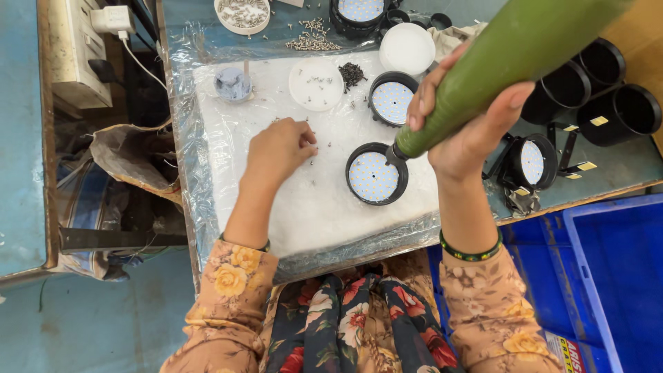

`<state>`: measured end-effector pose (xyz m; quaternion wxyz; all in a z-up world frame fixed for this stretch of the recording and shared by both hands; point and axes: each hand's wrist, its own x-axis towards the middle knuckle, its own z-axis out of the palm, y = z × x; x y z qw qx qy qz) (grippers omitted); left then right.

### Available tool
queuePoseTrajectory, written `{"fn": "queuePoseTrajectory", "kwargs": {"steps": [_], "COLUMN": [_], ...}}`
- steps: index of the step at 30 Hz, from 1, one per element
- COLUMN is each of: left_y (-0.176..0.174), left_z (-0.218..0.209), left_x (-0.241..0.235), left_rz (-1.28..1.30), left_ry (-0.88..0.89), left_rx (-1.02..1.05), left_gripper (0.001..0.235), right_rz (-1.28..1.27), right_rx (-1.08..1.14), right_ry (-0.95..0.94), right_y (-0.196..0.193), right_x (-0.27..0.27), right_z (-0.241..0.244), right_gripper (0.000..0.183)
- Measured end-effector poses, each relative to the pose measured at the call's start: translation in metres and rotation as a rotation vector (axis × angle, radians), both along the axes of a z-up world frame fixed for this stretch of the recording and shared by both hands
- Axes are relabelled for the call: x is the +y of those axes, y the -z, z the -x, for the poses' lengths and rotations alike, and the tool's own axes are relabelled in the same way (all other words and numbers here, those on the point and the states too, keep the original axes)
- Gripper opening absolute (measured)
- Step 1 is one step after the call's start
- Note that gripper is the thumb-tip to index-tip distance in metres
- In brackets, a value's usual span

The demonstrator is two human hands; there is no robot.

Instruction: The person assembles LED light fixtures by placing LED modules into black housings and securing them with a green pneumatic screwdriver. They handle multiple units one at a time, aligning the modules and fastening them before moving to the next.

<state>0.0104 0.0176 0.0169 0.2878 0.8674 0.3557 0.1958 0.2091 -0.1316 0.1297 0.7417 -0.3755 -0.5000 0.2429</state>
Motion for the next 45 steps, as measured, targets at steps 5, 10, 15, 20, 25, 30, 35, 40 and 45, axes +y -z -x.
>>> {"fn": "queuePoseTrajectory", "kwargs": {"steps": [5, 10, 15, 20, 25, 30, 35, 40, 45], "left_y": [0.0, -0.009, -0.007, 0.001, 0.004, 0.008, 0.013, 0.013, 0.008], "left_z": [-0.009, -0.024, -0.041, -0.044, -0.044, -0.045, -0.049, -0.051, -0.051], "left_x": [-0.009, -0.019, -0.043, -0.042, -0.04, -0.04, -0.04, -0.044, -0.048], "left_rz": [-0.069, 0.272, 0.577, 0.656, 0.671, 0.692, 0.716, 0.695, 0.674], "left_ry": [-0.011, 0.292, 0.476, 0.551, 0.57, 0.573, 0.592, 0.554, 0.541], "left_rx": [0.07, -0.348, -0.397, -0.46, -0.455, -0.475, -0.493, -0.452, -0.431], "left_gripper": [0.008, 0.011, 0.013, 0.014, 0.014, 0.015, 0.015, 0.015, 0.015], "right_rz": [0.008, -0.038, -0.121, -0.119, -0.134, -0.125, -0.13, -0.141, -0.135], "right_rx": [0.07, 0.092, 0.101, 0.049, 0.078, 0.074, 0.055, 0.096, 0.087], "right_ry": [-0.019, 0.003, 0.031, 0.1, 0.09, 0.092, 0.102, 0.085, 0.105], "right_y": [0.017, 0.018, 0.002, -0.007, -0.006, -0.006, -0.004, -0.002, 0.0], "right_x": [-0.012, -0.014, -0.015, -0.016, -0.014, -0.015, -0.014, -0.015, -0.018], "right_z": [0.004, 0.007, 0.009, 0.013, 0.016, 0.015, 0.017, 0.016, 0.017], "right_gripper": [0.084, 0.086, 0.087, 0.086, 0.086, 0.086, 0.086, 0.086, 0.087]}}
